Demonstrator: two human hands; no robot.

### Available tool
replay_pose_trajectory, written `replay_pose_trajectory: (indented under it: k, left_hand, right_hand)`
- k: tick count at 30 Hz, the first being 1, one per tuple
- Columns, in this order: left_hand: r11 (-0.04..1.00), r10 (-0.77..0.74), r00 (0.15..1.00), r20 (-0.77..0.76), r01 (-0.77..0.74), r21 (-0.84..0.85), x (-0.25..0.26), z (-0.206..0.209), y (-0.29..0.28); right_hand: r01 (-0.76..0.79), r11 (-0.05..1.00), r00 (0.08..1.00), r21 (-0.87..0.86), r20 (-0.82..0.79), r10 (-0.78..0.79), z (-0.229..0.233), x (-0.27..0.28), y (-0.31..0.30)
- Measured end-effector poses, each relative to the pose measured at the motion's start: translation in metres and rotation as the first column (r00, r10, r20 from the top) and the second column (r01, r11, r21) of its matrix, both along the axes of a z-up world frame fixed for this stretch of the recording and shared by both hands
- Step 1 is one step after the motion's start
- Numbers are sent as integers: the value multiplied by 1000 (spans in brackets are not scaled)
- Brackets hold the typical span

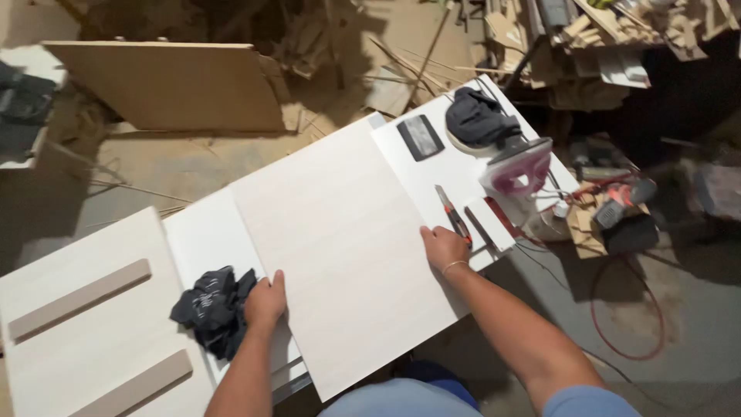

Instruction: Apply and trim edge banding on wooden boards using a utility knife and sanding block

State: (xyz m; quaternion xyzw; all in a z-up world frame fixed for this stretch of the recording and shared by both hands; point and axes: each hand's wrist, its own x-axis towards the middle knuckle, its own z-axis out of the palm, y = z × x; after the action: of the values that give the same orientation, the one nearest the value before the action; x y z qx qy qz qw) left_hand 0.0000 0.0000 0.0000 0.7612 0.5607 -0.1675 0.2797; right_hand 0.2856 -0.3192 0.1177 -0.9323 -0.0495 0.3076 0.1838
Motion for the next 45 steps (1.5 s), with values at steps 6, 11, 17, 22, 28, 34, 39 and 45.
replay_pose_trajectory:
  k: [6,11,17,22,28,34,39,45]
  left_hand:
    - [941,11,998,68,-33,336,0,59,-46]
    - [552,-532,830,170,187,813,-1,67,-105]
    - [627,-759,638,132,661,412,21,77,-178]
    - [405,-913,401,77,868,287,43,66,-184]
    - [354,-935,341,93,891,284,113,84,-157]
    - [593,-805,560,195,748,298,160,94,-164]
    - [656,-749,638,178,675,337,173,94,-176]
    - [616,-772,603,200,634,467,174,65,-173]
  right_hand:
    - [-351,936,618,-38,741,262,-79,41,-35]
    - [-365,916,773,-164,495,397,-56,54,-47]
    - [-372,919,781,-134,490,387,-64,66,-54]
    - [-174,982,933,75,332,140,-33,46,-95]
    - [261,870,965,417,-77,-252,-12,-42,-183]
    - [479,619,876,622,-302,-375,-51,-125,-248]
    - [589,580,808,562,-433,-400,-70,-134,-257]
    - [540,580,831,610,-495,-254,-99,-100,-251]
